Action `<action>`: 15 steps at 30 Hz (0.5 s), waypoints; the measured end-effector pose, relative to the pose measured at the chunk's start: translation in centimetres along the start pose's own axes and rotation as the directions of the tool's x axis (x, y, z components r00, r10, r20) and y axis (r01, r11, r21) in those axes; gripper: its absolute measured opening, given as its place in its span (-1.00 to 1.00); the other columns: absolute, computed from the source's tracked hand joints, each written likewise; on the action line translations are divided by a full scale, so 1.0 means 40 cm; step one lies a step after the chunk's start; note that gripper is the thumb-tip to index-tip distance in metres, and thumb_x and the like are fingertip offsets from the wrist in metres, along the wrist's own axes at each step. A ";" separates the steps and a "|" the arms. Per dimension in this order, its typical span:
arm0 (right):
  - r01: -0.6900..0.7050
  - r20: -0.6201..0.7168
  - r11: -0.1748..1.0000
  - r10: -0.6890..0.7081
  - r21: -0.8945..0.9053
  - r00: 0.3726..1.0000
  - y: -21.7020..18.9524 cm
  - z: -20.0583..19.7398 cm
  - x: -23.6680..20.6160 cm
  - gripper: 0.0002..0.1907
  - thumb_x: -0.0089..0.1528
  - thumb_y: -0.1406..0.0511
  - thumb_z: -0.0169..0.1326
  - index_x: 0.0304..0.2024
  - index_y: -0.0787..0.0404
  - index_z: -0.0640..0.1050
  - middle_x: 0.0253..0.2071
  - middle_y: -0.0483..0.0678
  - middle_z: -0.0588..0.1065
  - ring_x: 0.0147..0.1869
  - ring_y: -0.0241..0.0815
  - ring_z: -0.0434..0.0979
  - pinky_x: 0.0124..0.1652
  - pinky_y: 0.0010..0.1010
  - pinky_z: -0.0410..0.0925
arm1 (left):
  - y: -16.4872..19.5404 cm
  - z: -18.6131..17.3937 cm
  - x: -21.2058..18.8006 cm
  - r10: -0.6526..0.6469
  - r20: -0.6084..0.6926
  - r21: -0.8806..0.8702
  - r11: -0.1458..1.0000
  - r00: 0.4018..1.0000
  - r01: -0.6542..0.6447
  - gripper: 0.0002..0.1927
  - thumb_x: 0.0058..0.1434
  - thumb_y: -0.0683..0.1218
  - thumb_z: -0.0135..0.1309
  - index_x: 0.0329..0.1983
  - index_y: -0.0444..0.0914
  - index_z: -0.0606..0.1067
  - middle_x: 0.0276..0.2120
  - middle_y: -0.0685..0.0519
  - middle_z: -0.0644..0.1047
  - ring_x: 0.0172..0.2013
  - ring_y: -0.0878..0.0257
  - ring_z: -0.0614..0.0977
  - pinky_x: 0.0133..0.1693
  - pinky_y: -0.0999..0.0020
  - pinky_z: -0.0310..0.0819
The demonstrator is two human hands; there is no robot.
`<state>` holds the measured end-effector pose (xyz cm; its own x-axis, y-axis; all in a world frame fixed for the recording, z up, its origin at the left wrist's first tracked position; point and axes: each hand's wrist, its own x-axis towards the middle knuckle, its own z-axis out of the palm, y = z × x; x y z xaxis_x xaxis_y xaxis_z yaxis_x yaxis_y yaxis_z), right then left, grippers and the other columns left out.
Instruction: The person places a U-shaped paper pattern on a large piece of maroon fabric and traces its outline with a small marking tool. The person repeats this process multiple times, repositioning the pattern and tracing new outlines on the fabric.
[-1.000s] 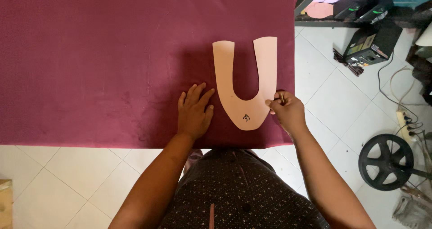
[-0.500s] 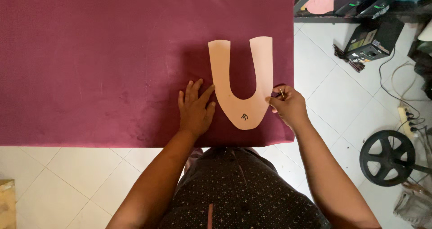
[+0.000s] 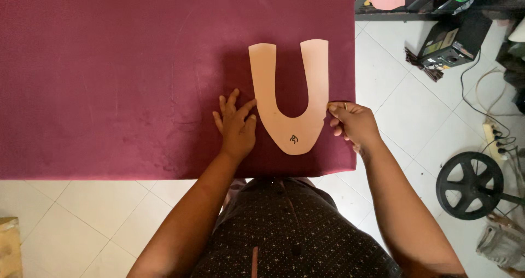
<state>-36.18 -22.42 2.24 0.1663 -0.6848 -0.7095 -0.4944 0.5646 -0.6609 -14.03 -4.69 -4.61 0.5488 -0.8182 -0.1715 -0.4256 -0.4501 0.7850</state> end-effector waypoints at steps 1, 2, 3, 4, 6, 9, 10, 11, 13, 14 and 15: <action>0.003 0.008 1.000 -0.003 0.011 1.000 0.000 -0.003 0.001 -0.83 0.30 0.25 0.16 -0.18 0.22 0.65 -0.54 -0.13 0.53 -0.65 -0.41 0.39 -0.69 -0.61 0.12 | 0.000 0.001 0.002 -0.016 0.007 -0.015 1.000 1.000 0.016 -0.56 0.26 -0.12 0.00 0.22 -0.08 0.54 0.51 -0.09 0.09 0.53 -0.19 -0.18 0.36 -0.36 -0.63; 0.004 0.015 1.000 -0.004 0.021 1.000 0.001 -0.006 0.003 -0.84 0.30 0.26 0.16 -0.18 0.22 0.65 -0.55 -0.13 0.53 -0.66 -0.41 0.39 -0.69 -0.61 0.12 | 0.000 0.002 0.005 -0.033 0.015 -0.031 0.999 0.999 0.033 -0.56 0.25 -0.13 0.00 0.21 -0.08 0.55 0.51 -0.09 0.08 0.53 -0.18 -0.19 0.36 -0.35 -0.64; 0.007 0.021 0.999 -0.007 0.032 1.000 0.003 -0.007 0.005 -0.84 0.30 0.26 0.15 -0.18 0.22 0.65 -0.55 -0.13 0.52 -0.66 -0.41 0.38 -0.70 -0.60 0.12 | 0.000 0.002 0.007 -0.048 0.023 -0.047 0.998 0.999 0.049 -0.56 0.24 -0.13 -0.01 0.20 -0.08 0.55 0.51 -0.08 0.08 0.53 -0.18 -0.20 0.36 -0.34 -0.66; 0.002 0.020 0.999 -0.003 0.032 1.000 0.004 -0.009 0.007 -0.84 0.30 0.26 0.15 -0.18 0.22 0.65 -0.55 -0.13 0.52 -0.66 -0.41 0.38 -0.70 -0.60 0.12 | -0.001 0.002 0.009 -0.051 0.027 -0.055 0.997 0.998 0.053 -0.56 0.24 -0.14 -0.01 0.19 -0.08 0.55 0.51 -0.08 0.07 0.53 -0.18 -0.21 0.36 -0.34 -0.67; -0.005 0.016 1.000 0.005 0.030 1.000 0.006 -0.011 0.011 -0.84 0.31 0.25 0.16 -0.18 0.22 0.65 -0.55 -0.13 0.51 -0.67 -0.41 0.38 -0.71 -0.60 0.11 | -0.002 0.001 0.010 -0.058 0.034 -0.072 0.996 0.998 0.060 -0.56 0.24 -0.15 -0.02 0.19 -0.09 0.56 0.52 -0.08 0.07 0.53 -0.18 -0.22 0.36 -0.34 -0.69; -0.010 0.037 0.999 0.008 0.043 0.999 0.005 -0.014 0.013 -0.84 0.30 0.28 0.14 -0.18 0.22 0.65 -0.55 -0.12 0.53 -0.67 -0.40 0.37 -0.71 -0.60 0.12 | 0.000 -0.001 0.006 -0.036 0.015 -0.073 0.997 0.999 0.037 -0.55 0.21 -0.16 0.00 0.19 -0.09 0.55 0.51 -0.07 0.08 0.53 -0.18 -0.20 0.36 -0.32 -0.67; -0.017 0.036 0.999 0.015 0.044 0.999 0.004 -0.016 0.013 -0.85 0.30 0.28 0.14 -0.18 0.22 0.65 -0.55 -0.12 0.53 -0.67 -0.40 0.37 -0.71 -0.60 0.11 | 0.001 -0.001 0.006 -0.037 0.014 -0.074 0.997 0.999 0.038 -0.55 0.21 -0.17 0.00 0.19 -0.09 0.56 0.51 -0.08 0.07 0.53 -0.18 -0.21 0.36 -0.32 -0.68; -0.023 0.035 0.999 0.022 0.045 0.999 0.004 -0.016 0.013 -0.85 0.30 0.28 0.14 -0.18 0.22 0.65 -0.55 -0.11 0.53 -0.67 -0.40 0.37 -0.71 -0.60 0.11 | 0.001 -0.001 0.005 -0.038 0.013 -0.075 0.996 0.999 0.039 -0.55 0.21 -0.17 0.00 0.18 -0.09 0.56 0.52 -0.09 0.07 0.53 -0.18 -0.21 0.35 -0.33 -0.69; -0.033 0.027 0.999 0.032 0.033 0.999 0.003 -0.017 0.012 -0.85 0.30 0.27 0.15 -0.18 0.22 0.65 -0.56 -0.11 0.52 -0.68 -0.40 0.35 -0.72 -0.59 0.09 | 0.001 0.000 0.004 -0.043 0.015 -0.078 0.996 0.999 0.044 -0.55 0.21 -0.17 0.00 0.18 -0.09 0.56 0.51 -0.09 0.07 0.53 -0.19 -0.21 0.35 -0.33 -0.69; -0.038 0.019 0.999 0.038 0.019 0.999 0.003 -0.018 0.011 -0.84 0.30 0.26 0.15 -0.18 0.21 0.65 -0.56 -0.11 0.52 -0.69 -0.40 0.33 -0.72 -0.59 0.08 | 0.001 0.001 0.005 -0.047 0.019 -0.079 0.996 0.999 0.048 -0.55 0.20 -0.17 0.00 0.18 -0.08 0.56 0.51 -0.09 0.07 0.53 -0.19 -0.21 0.35 -0.32 -0.69; -0.041 0.011 0.999 0.041 0.006 0.999 0.003 -0.017 0.010 -0.84 0.30 0.26 0.16 -0.18 0.21 0.65 -0.56 -0.11 0.51 -0.70 -0.39 0.32 -0.73 -0.58 0.07 | -0.001 0.002 0.006 -0.050 0.022 -0.080 0.995 0.999 0.051 -0.54 0.19 -0.17 0.00 0.17 -0.08 0.56 0.51 -0.09 0.07 0.52 -0.19 -0.21 0.35 -0.32 -0.68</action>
<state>-36.76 -22.95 2.03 0.1554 -0.6559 -0.7387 -0.4954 0.5953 -0.6327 -13.95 -4.90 -4.71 0.5534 -0.8025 -0.2231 -0.3380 -0.4612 0.8204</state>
